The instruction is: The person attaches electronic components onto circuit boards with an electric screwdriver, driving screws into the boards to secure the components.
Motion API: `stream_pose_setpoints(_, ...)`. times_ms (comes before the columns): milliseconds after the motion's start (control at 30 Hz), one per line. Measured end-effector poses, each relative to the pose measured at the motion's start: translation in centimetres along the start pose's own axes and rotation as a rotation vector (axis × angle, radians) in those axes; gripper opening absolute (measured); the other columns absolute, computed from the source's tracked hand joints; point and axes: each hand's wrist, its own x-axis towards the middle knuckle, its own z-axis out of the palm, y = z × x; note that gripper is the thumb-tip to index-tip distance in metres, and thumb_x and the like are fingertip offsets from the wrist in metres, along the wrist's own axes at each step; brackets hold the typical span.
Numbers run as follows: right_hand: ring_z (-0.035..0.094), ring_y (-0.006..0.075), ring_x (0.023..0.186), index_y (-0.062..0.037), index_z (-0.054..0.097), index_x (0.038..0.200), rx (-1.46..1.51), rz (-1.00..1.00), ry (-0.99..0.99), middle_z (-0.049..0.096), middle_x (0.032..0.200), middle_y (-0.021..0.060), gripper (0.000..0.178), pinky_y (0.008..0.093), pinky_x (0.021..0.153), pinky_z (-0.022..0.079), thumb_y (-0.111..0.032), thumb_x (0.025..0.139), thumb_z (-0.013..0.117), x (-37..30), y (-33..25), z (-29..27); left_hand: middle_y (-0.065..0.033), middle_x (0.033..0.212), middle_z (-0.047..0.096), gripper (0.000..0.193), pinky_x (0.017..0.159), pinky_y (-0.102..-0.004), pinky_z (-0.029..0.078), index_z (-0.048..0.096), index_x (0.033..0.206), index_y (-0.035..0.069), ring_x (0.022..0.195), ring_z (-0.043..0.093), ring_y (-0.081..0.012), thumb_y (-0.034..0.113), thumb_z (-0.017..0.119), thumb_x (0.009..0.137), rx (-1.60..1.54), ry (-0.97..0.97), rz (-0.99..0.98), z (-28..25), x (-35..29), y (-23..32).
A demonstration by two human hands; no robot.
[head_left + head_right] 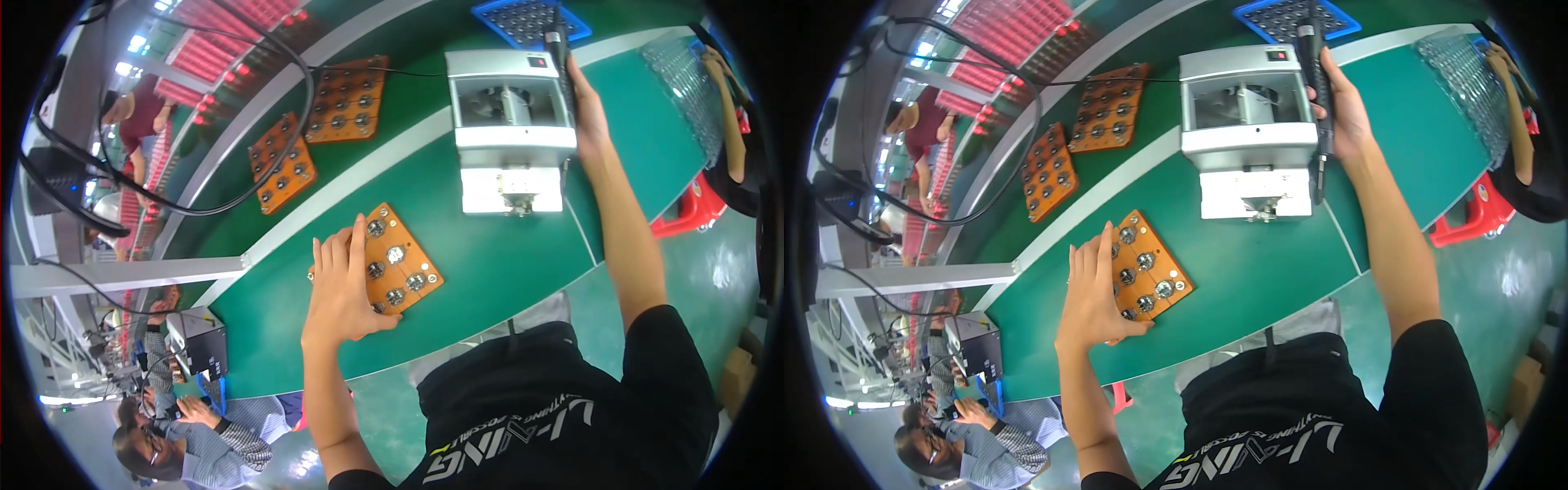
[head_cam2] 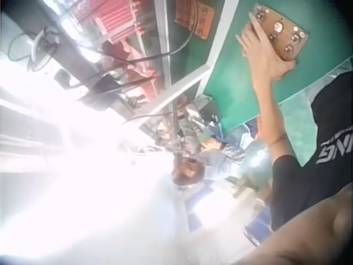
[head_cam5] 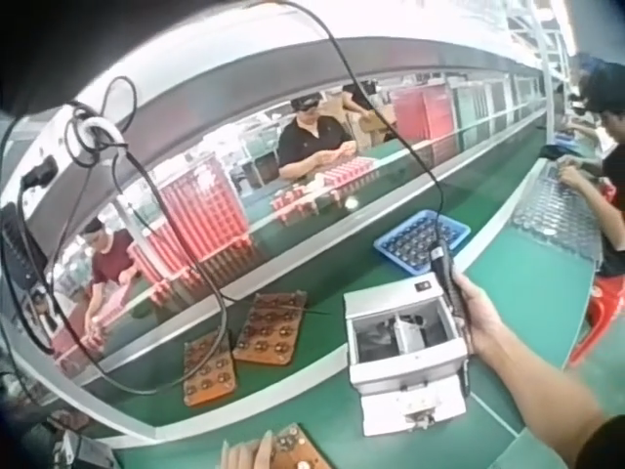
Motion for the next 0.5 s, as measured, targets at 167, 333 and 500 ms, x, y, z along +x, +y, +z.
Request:
stream_pose_setpoints(167, 0.039, 0.0076, 0.053, -0.0016, 0.051, 0.134, 0.066, -0.043, -0.318, 0.045, 0.072, -0.0018, 0.057, 0.0262, 0.053, 0.04, -0.052, 0.107, 0.043, -1.6, -1.5, -0.2, -0.0215, 0.139, 0.044, 0.142, 0.118, -0.0653, 0.025, 0.021, 0.158, 0.002, 0.128, 0.044, -0.0424, 0.03, 0.092, 0.038, -0.041, -0.002, 0.133, 0.6, 2.5, 2.2)
stream_pose_setpoints(333, 0.032, 0.006, 0.048, 0.0026, 0.042, 0.141, -0.026, -0.408, -0.367, 0.036, 0.068, -0.0021, 0.076, 0.0246, 0.046, 0.032, -0.064, 0.105, 0.031, -7.6, -2.8, 4.9, -0.0214, 0.136, 0.045, 0.138, 0.117, -0.0673, 0.025, 0.023, 0.157, 0.002, 0.127, 0.045, -0.042, 0.029, 0.089, 0.039, -0.014, 0.005, 0.192, 1.3, 4.6, 2.8)
stream_pose_setpoints(500, 0.037, 0.0118, 0.042, -0.0084, 0.045, 0.134, -0.377, -0.667, -0.136, 0.04, 0.062, 0.0009, 0.081, 0.0287, 0.047, 0.038, -0.078, 0.097, 0.024, -10.4, 1.2, 9.8, -0.0284, 0.149, 0.039, 0.138, 0.117, -0.0699, 0.019, 0.026, 0.159, 0.007, 0.138, 0.039, -0.0453, 0.055, 0.094, 0.049, -0.137, -0.024, 0.182, 0.4, 5.3, 2.4)
